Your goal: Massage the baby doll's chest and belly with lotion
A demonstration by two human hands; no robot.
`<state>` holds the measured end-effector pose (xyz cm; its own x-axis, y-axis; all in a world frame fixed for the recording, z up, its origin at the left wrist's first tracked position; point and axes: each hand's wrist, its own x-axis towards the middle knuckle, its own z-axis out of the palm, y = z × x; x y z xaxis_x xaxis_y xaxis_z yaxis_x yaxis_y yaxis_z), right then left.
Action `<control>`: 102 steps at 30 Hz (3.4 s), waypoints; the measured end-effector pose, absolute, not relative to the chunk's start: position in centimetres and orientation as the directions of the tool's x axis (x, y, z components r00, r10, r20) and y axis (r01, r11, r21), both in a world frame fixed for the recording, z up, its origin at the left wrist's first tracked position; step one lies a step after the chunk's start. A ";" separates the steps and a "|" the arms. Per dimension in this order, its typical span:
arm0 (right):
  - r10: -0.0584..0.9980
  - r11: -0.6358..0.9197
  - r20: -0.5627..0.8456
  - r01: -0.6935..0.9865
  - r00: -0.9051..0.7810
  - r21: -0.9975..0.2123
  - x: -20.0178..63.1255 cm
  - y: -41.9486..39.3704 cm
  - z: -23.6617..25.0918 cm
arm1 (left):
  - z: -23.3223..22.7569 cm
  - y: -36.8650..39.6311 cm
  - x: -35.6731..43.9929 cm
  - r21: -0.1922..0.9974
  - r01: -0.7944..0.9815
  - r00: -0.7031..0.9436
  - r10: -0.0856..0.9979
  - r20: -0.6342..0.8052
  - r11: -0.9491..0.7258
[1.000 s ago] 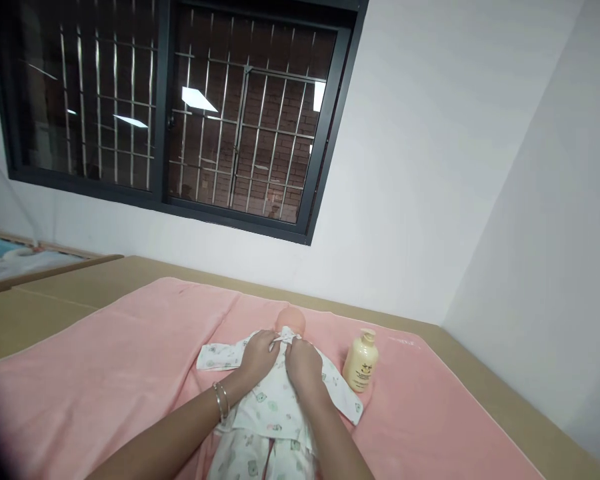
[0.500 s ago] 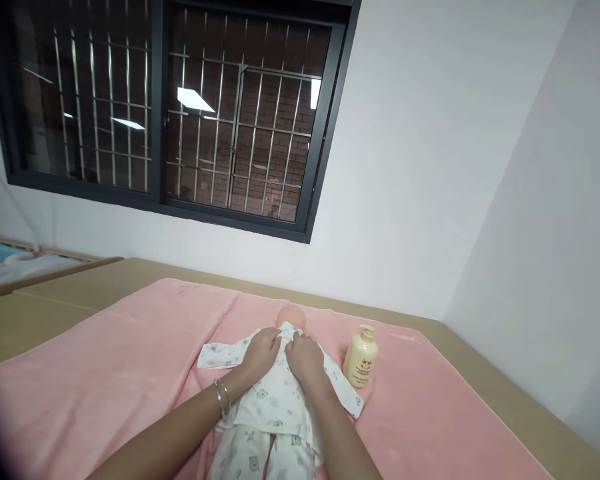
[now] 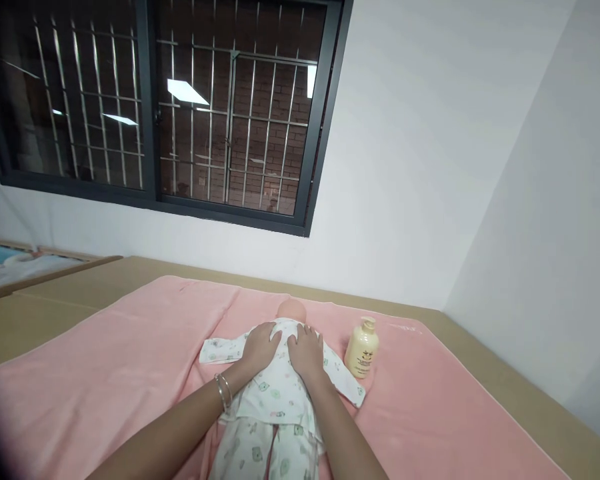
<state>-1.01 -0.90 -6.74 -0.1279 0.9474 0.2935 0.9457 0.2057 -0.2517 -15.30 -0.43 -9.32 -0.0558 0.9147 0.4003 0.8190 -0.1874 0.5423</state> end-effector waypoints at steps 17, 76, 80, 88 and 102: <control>0.887 0.285 0.431 0.931 -0.166 -0.230 -2.8 -3.4 -4.2 | -9.8 -0.3 -15.5 0.586 0.771 -0.066 0.885 0.462 -0.249; 0.943 0.168 0.331 0.842 0.013 -0.512 13.5 -3.7 3.1 | 2.8 0.8 2.1 0.709 -0.511 0.410 0.863 -0.296 0.486; 0.963 0.131 0.270 0.897 -0.013 -0.422 12.5 -2.6 2.2 | 1.9 0.8 3.1 0.644 -0.541 0.435 0.836 -0.335 0.540; 0.979 0.075 0.205 0.936 -0.003 -0.343 12.9 -2.0 2.5 | 2.5 -3.1 -4.6 0.590 -0.506 0.548 0.763 -0.344 0.629; 0.575 0.725 0.693 0.663 -0.435 -0.185 0.7 -12.5 5.9 | 8.2 -15.8 -17.6 0.574 -0.701 0.540 0.841 0.040 0.423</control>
